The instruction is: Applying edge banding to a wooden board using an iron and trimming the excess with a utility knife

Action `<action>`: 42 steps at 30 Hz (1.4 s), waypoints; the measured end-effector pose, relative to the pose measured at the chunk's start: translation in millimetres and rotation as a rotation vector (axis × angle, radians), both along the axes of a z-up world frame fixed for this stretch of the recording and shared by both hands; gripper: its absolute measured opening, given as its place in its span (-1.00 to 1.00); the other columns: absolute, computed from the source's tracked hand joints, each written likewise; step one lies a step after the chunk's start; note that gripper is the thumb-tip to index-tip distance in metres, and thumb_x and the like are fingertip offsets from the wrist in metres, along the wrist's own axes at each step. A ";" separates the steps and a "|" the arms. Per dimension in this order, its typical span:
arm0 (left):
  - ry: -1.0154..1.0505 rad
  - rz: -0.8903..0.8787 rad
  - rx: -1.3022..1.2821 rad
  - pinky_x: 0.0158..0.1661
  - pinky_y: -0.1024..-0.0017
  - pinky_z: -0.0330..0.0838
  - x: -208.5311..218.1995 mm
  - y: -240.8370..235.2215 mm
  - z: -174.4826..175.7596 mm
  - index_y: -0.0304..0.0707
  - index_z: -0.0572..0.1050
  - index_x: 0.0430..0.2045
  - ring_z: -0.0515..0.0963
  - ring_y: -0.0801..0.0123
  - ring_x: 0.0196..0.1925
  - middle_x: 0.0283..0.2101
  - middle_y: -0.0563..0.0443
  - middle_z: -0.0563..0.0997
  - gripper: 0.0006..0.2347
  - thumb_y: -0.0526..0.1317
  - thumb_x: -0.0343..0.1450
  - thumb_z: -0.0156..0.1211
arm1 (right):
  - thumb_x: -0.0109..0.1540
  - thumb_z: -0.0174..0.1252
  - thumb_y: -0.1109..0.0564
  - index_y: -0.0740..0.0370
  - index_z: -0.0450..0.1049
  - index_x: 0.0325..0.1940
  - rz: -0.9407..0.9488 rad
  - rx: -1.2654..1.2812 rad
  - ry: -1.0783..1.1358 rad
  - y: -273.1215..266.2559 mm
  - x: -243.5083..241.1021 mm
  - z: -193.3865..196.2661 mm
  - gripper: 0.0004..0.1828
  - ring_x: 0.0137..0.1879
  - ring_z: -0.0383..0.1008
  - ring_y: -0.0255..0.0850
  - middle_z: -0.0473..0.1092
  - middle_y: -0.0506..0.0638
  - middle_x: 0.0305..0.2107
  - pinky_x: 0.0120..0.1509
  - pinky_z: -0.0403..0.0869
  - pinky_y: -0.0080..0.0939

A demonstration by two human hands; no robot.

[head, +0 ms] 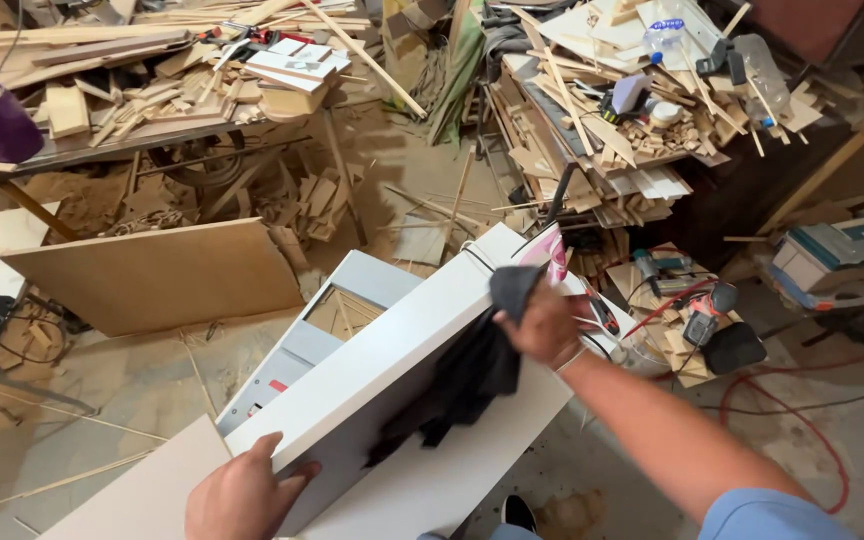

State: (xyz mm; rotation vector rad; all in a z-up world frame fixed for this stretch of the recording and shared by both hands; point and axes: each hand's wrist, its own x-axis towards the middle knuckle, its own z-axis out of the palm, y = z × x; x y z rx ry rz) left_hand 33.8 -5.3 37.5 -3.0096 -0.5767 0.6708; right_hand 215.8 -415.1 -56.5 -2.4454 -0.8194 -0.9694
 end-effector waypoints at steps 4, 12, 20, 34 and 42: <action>0.062 0.065 0.016 -0.08 0.39 0.56 4.3 -1.0 -3.4 0.49 0.37 0.09 0.71 0.28 -0.04 -0.13 0.22 0.74 -0.46 0.46 0.26 0.08 | 0.37 -0.02 -0.14 0.49 0.49 0.08 -0.060 -0.051 -0.043 -22.0 9.7 -2.6 -0.42 0.16 0.42 0.39 0.47 0.42 -0.02 0.46 0.30 0.26; 0.076 0.074 0.017 0.03 0.45 0.57 7.9 -0.6 -3.7 0.55 0.33 0.21 0.70 0.39 0.06 -0.03 0.29 0.73 -0.37 0.51 0.24 0.04 | 0.38 0.00 -0.18 0.41 0.54 -0.07 -0.081 -0.024 0.092 -21.8 1.6 21.6 -0.46 -0.05 0.51 0.25 0.53 0.28 -0.28 -0.03 0.56 0.05; -0.104 -0.005 -0.087 -0.12 0.22 0.51 -3.9 -4.3 2.1 0.17 0.46 -0.20 0.68 0.09 -0.09 -0.22 0.09 0.73 -0.53 0.42 0.30 0.07 | 0.44 0.01 -0.23 0.40 0.47 -0.47 -0.650 0.098 0.246 -94.6 -4.6 9.7 -0.34 -0.40 0.44 0.30 0.41 0.32 -0.54 -0.39 0.28 0.25; -0.239 -0.056 -0.300 -0.24 0.02 0.51 -7.2 9.3 -3.0 -0.15 0.60 -0.26 0.61 -0.16 -0.11 -0.21 -0.11 0.69 -0.51 0.29 0.32 0.21 | 0.47 -0.04 -0.27 0.57 0.46 -0.33 -0.420 -0.048 0.951 46.5 -89.5 -25.8 -0.25 -0.12 0.47 0.36 0.48 0.42 -0.37 0.03 0.34 0.16; -0.425 -0.205 -0.274 -0.16 -0.07 0.59 -6.5 16.1 -7.7 -0.26 0.65 -0.27 0.72 -0.15 -0.17 -0.35 -0.20 0.69 -0.59 0.11 0.25 0.30 | 0.07 0.17 -0.42 0.17 0.70 -0.45 -0.020 -0.516 1.059 167.7 -196.0 -122.9 -0.39 -0.13 0.65 0.10 0.58 0.16 -0.52 -0.11 0.56 -0.01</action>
